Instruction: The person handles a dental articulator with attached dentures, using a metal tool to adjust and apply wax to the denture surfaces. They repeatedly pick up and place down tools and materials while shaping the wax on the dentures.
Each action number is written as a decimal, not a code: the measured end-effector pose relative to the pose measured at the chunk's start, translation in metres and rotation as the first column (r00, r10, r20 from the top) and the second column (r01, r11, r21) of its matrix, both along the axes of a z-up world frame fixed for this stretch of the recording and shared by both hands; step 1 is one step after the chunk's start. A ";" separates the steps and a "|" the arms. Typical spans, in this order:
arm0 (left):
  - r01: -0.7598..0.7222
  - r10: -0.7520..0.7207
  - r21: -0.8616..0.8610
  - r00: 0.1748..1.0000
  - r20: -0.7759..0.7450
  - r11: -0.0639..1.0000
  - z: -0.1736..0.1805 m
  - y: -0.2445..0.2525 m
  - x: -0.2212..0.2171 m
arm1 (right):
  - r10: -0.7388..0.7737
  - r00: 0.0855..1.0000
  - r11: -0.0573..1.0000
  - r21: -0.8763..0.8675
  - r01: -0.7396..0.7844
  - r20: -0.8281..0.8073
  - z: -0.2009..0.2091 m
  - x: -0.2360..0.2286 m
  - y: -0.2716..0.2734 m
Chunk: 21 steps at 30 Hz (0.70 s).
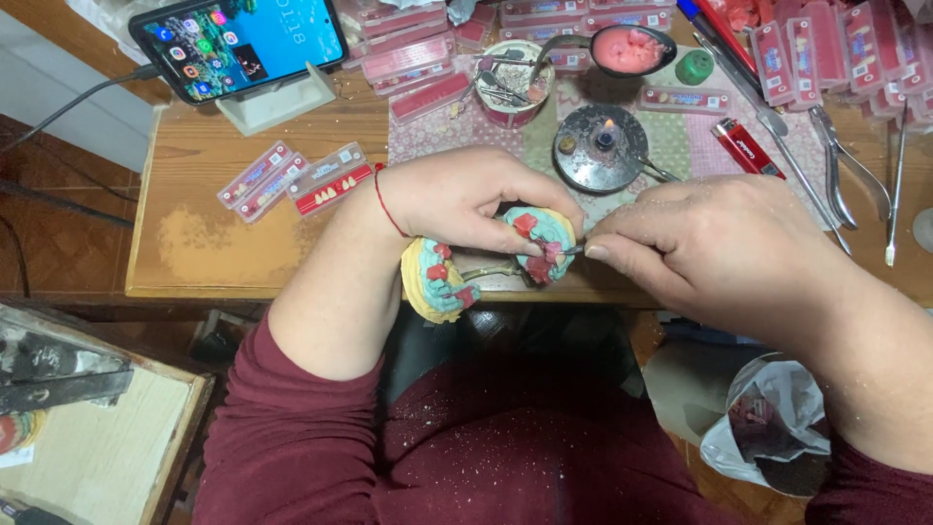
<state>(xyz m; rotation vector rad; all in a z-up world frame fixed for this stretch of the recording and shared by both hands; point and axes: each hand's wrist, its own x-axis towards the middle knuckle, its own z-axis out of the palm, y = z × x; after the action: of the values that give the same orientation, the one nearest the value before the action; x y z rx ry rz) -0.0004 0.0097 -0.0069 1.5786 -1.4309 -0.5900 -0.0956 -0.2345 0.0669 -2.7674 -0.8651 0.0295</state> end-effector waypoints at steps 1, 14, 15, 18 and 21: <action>0.004 -0.004 -0.009 1.000 -0.001 1.000 -0.001 0.000 0.000 | 0.009 1.000 1.000 0.008 -0.009 0.003 0.000 0.000 0.001; 0.000 0.000 -0.015 1.000 0.028 1.000 -0.001 -0.001 -0.001 | 0.053 0.982 0.987 0.138 -0.079 0.182 -0.018 -0.006 -0.002; -0.021 0.021 0.014 0.999 -0.029 1.000 0.001 -0.001 -0.004 | 0.059 0.980 0.986 0.143 -0.088 0.191 -0.018 -0.007 -0.001; -0.054 0.055 0.036 0.997 -0.051 0.998 0.003 -0.001 -0.005 | 0.052 0.979 0.986 0.144 -0.082 0.198 -0.017 -0.010 0.001; -0.065 0.065 0.011 0.998 -0.006 0.998 0.002 -0.001 -0.005 | 0.048 0.978 0.984 0.157 -0.081 0.203 -0.016 -0.012 0.003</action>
<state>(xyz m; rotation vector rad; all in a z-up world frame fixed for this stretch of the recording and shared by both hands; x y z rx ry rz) -0.0057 0.0084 -0.0053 1.6245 -1.3682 -0.5651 -0.1072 -0.2312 0.0508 -2.6180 -0.9588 -0.2982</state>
